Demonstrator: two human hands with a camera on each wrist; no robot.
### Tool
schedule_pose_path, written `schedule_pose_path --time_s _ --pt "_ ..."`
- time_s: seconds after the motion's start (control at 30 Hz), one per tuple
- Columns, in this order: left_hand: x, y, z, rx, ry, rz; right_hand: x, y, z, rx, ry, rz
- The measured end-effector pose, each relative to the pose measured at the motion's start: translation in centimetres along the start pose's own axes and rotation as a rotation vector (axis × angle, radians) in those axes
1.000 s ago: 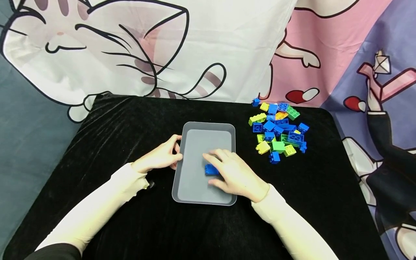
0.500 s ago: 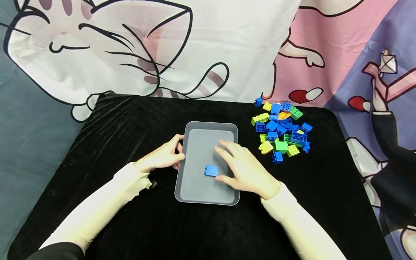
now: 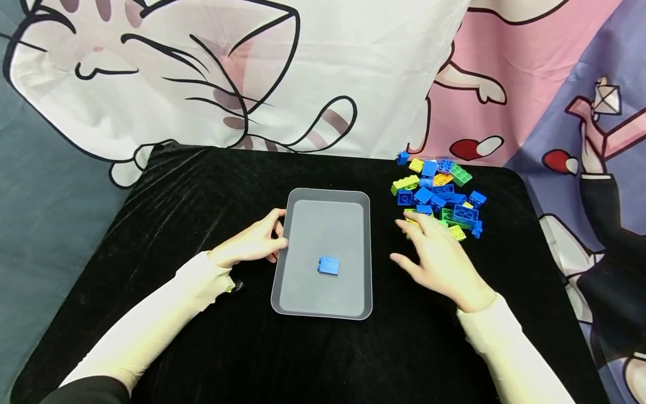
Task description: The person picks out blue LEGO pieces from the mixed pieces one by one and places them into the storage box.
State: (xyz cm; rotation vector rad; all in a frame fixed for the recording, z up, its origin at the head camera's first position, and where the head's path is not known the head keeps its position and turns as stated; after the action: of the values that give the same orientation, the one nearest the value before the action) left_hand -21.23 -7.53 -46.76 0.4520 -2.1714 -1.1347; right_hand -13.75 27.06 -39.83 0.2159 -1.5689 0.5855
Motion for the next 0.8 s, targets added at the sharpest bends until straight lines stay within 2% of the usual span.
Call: schedule_pose_path --time_s 0.17,0.3,0.47,0.8 --pt "0.0 0.1 0.0 -0.008 -0.002 0.007 0.2 2.4 -1.6 -0.044 0.009 -0.021" --pt "0.0 0.1 0.0 -0.006 -0.001 0.007 -0.1 3.4 -2.6 0.003 0.043 -0.059" --pt "0.0 0.0 0.1 0.001 0.005 0.013 -0.2 3.6 -3.1 0.071 0.096 -0.093" --pt "0.0 -0.1 0.0 -0.001 0.007 0.023 -0.4 2.9 -3.4 0.09 0.118 -0.09"
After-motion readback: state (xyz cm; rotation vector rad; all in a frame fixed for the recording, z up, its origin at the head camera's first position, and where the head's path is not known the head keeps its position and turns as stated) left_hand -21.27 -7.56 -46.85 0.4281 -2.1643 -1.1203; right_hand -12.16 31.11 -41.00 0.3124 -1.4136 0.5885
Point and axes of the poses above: each hand's wrist, its own z-axis towards the middle knuckle, its own x-axis out of the back of the hand, y = z × x, the point moved 6 cm from there along z, towards the middle knuckle, and after that the axes turned 13 degrees about -y, right-handed, at the moved point
